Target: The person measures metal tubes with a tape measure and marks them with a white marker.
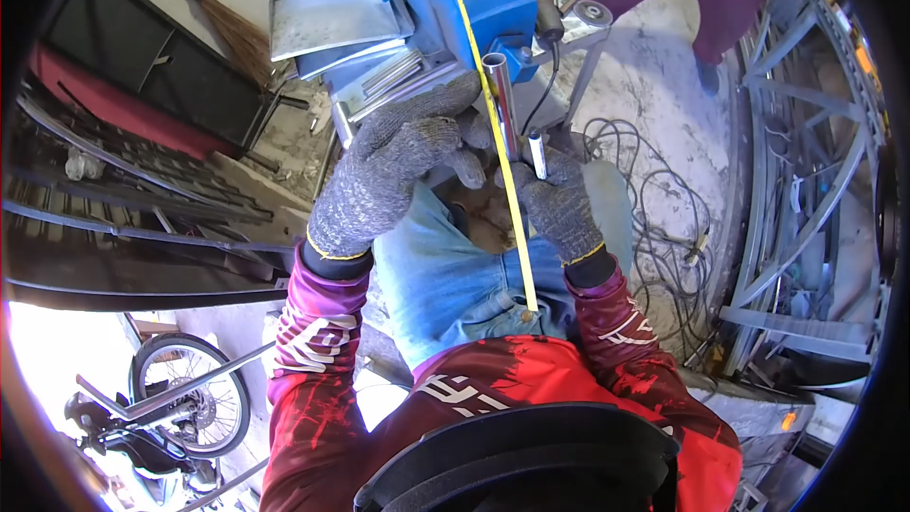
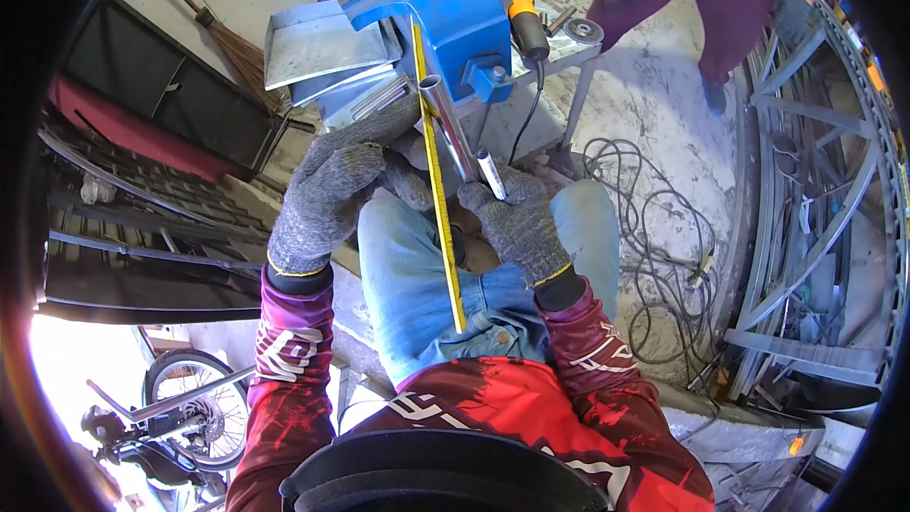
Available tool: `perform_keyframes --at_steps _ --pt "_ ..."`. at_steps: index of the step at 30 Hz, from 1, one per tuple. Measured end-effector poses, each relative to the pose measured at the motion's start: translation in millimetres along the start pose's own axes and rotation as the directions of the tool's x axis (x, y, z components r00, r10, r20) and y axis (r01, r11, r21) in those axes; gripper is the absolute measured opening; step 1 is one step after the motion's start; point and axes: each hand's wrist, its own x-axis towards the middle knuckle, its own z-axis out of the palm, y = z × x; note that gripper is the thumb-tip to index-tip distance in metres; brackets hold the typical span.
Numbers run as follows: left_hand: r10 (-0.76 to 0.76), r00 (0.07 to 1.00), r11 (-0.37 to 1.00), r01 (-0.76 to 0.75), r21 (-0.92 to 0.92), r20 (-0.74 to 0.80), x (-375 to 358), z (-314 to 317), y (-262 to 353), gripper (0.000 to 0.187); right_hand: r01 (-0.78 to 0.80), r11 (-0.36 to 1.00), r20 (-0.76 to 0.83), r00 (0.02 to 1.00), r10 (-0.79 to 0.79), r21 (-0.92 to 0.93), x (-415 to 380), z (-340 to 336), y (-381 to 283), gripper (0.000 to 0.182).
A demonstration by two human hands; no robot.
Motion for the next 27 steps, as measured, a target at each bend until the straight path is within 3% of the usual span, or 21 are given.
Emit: perform_keyframes --at_steps 1,2,3,5,11,13,17,19,23,24,25,26,27 --pt "-0.001 1.0 1.0 0.001 -0.002 0.003 3 3 1 0.045 -0.022 1.0 0.026 0.999 0.022 0.006 -1 0 -1 0.021" --pt "0.138 0.99 0.956 -0.127 0.263 -0.024 8 10 3 0.043 -0.043 0.999 0.056 0.998 0.042 0.011 -1 0 -2 0.021" --pt "0.278 0.96 0.827 -0.233 0.512 -0.013 11 15 3 0.041 -0.042 0.999 0.057 0.998 0.041 0.009 -2 0 -1 0.021" --pt "0.292 0.953 0.839 -0.215 0.499 -0.08 16 12 -15 0.037 -0.037 0.991 0.069 0.997 0.029 0.129 -5 2 1 0.022" --pt "0.389 0.921 0.795 -0.319 0.516 -0.028 23 7 -24 0.031 -0.06 0.994 0.095 0.994 0.051 0.092 -9 -2 -8 0.023" --pt "0.262 0.957 0.881 -0.184 0.437 -0.126 21 11 -22 0.03 -0.048 0.995 0.098 0.994 0.038 0.093 -10 -2 -12 0.023" --pt "0.202 0.972 0.871 -0.121 0.475 -0.121 17 5 -19 0.031 0.017 0.999 0.093 0.995 -0.02 0.032 -6 -3 -6 0.025" --pt "0.084 0.984 0.992 -0.069 0.101 -0.156 7 9 -17 0.034 0.026 0.998 0.085 0.996 -0.03 0.049 -6 -3 1 0.025" --pt "0.226 0.974 0.969 -0.221 0.111 -0.027 11 -9 -23 0.037 0.052 0.996 0.088 0.994 -0.059 0.074 -6 -4 5 0.024" --pt "0.091 0.994 0.982 -0.081 -0.168 0.055 12 -7 -14 0.038 0.038 0.998 0.098 0.994 -0.043 0.058 -6 -5 5 0.024" --pt "-0.018 0.985 0.904 0.089 -0.419 0.171 13 -1 -6 0.039 0.039 0.998 0.098 0.994 -0.044 0.058 -6 -5 5 0.024" --pt "-0.017 0.985 0.904 0.089 -0.419 0.171 14 1 -8 0.039 0.028 0.996 0.094 0.995 -0.035 0.081 -6 -5 6 0.023" --pt "0.043 0.997 0.984 -0.031 -0.176 0.065 14 3 -12 0.04 0.016 0.995 0.091 0.996 -0.026 0.103 -7 -4 6 0.022"
